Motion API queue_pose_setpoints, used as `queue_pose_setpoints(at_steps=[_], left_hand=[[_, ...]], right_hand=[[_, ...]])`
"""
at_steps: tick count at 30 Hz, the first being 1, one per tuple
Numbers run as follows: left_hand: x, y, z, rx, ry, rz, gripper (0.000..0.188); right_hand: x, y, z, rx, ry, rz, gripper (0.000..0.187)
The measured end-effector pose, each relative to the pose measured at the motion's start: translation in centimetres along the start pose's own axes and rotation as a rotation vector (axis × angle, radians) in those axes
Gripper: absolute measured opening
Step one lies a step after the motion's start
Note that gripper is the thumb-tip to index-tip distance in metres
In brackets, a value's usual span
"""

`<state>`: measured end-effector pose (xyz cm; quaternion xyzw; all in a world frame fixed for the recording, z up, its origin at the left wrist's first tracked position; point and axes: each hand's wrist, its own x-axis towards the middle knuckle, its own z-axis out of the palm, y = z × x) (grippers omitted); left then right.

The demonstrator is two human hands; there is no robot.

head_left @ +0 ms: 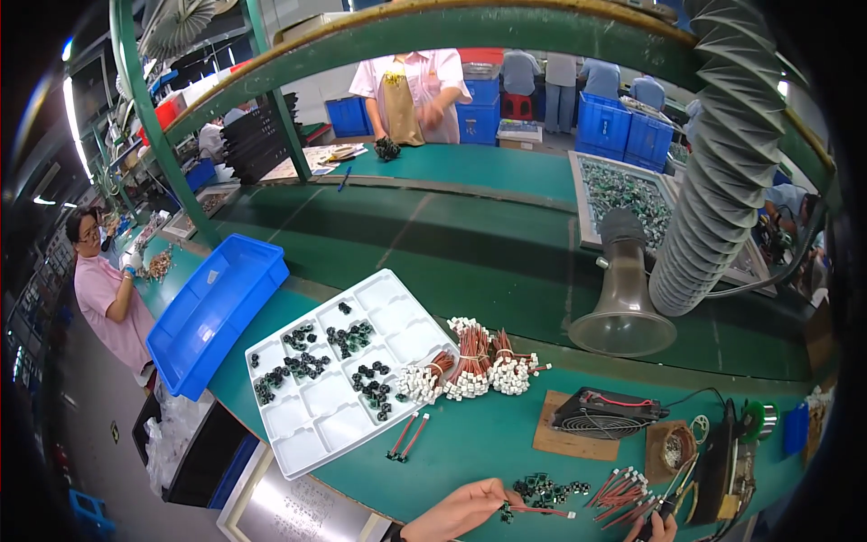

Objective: The person joins wires to small circuit boards using a soldering iron, handling the items one at a time. After each soldering action, they set the iron down and place the completed component on the green work surface before repeating the process.

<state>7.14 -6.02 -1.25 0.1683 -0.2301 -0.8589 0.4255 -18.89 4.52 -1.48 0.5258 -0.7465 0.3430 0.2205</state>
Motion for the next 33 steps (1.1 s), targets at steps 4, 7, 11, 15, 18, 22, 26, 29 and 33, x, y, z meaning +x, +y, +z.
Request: queue_pose_setpoints(at_steps=[4,7,11,15,18,22,26,29,33], left_hand=[[0.3,0.8,0.6,-0.045,-0.006,-0.016,0.004],[0.4,1.1,0.7,-0.052,-0.012,-0.024,0.005],[0.4,0.7,0.6,-0.041,0.016,-0.006,0.006],[0.6,0.4,-0.7,0.017,-0.037,-0.039,0.007],[0.5,0.0,-1.7,0.033,-0.078,-0.041,0.008],[-0.1,-0.9,-1.4,0.007,-0.068,-0.008,0.008],[-0.8,-0.1,0.2,0.045,-0.007,0.056,0.007],[-1.5,2.8,1.2,0.155,0.035,0.221,0.007],[1.7,10.1,3.2,0.178,0.173,0.338,0.010]], right_hand=[[0.1,0.2,0.5,-0.054,-0.014,-0.031,0.021],[-0.4,0.8,0.8,-0.050,-0.028,-0.023,0.021],[-1.1,1.4,1.0,-0.017,-0.039,-0.008,0.022],[-0.5,0.7,0.3,-0.012,-0.035,-0.047,0.023],[0.2,-0.4,-0.5,0.017,-0.052,-0.022,0.024],[-0.4,0.4,-0.2,0.142,-0.045,-0.014,0.023],[-0.9,0.3,0.0,0.355,-0.046,0.120,0.023],[-0.4,-0.1,-0.2,0.336,0.001,0.036,0.023],[-3.6,3.2,0.4,0.469,-0.117,0.133,0.045]])
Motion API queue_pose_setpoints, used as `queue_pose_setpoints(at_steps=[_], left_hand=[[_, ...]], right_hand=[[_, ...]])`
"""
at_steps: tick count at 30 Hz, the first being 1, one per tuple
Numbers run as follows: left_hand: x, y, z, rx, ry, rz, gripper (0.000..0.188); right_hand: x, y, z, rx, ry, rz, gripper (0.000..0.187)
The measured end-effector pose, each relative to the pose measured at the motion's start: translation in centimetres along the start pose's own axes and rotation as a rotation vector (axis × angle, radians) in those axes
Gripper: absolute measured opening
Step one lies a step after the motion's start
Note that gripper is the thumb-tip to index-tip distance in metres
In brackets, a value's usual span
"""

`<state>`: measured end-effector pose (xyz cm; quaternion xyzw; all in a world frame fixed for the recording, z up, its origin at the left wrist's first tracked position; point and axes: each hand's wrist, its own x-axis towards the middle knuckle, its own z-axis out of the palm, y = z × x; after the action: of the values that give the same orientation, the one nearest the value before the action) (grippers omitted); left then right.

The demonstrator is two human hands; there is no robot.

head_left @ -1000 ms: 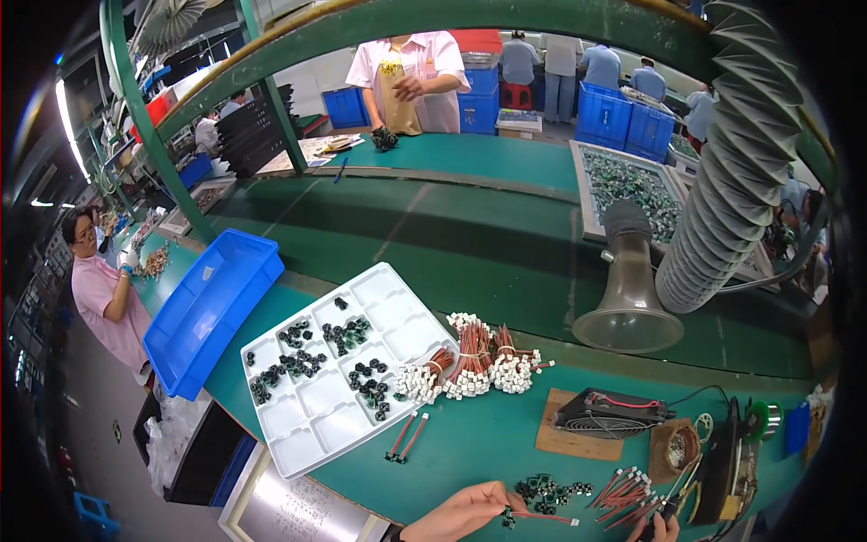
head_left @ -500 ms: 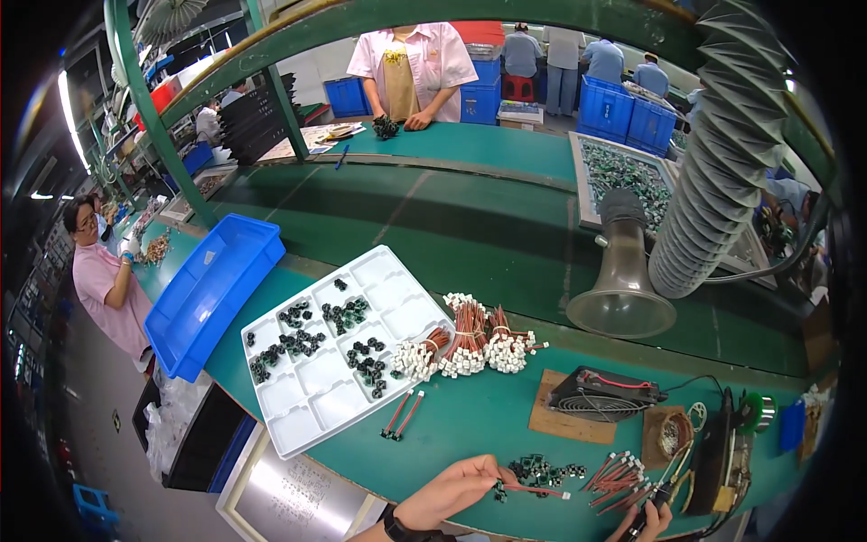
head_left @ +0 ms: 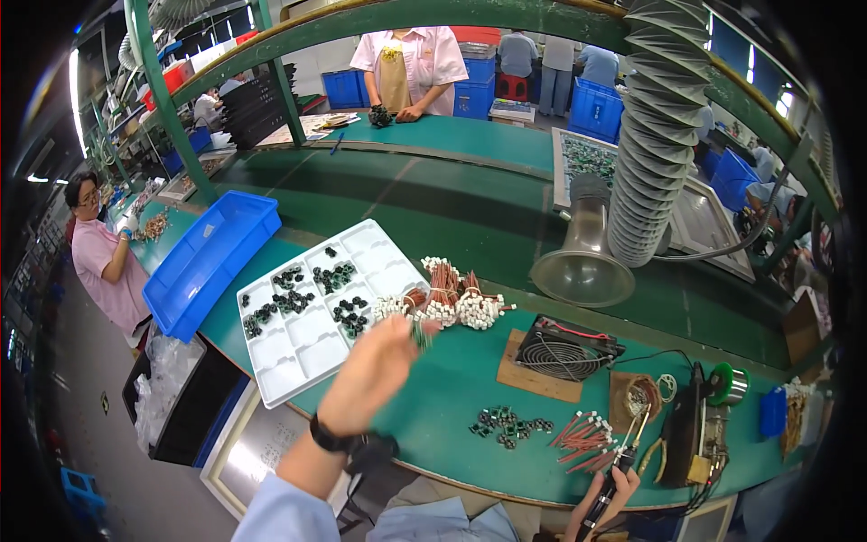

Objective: The person joins wires to small circuit boards using a soldering iron, handling the items one at a time. After each soldering action, they set the iron down and place the completed component on the green work surface before repeating the process.

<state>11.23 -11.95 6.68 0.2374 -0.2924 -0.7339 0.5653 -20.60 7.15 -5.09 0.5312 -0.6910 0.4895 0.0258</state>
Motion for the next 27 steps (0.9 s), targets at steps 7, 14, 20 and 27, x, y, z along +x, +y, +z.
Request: queue_pose_setpoints(at_steps=[7,14,20,27], left_hand=[[-3.7,-2.2,3.2,0.369,0.020,0.019,0.007],[-7.9,-10.8,3.7,0.311,-0.025,-0.201,0.004],[-7.8,-12.1,5.3,0.352,-0.015,-0.238,0.003],[-8.1,-11.8,5.4,0.292,-0.015,-0.316,0.005]], right_hand=[[-0.5,-2.5,0.0,0.158,0.136,0.224,0.035],[0.1,-4.6,-3.4,0.442,-0.032,0.209,0.039],[0.9,-5.2,-4.7,0.425,-0.333,-0.208,0.043],[-0.2,-5.6,-5.1,0.465,-0.319,-0.195,0.038]])
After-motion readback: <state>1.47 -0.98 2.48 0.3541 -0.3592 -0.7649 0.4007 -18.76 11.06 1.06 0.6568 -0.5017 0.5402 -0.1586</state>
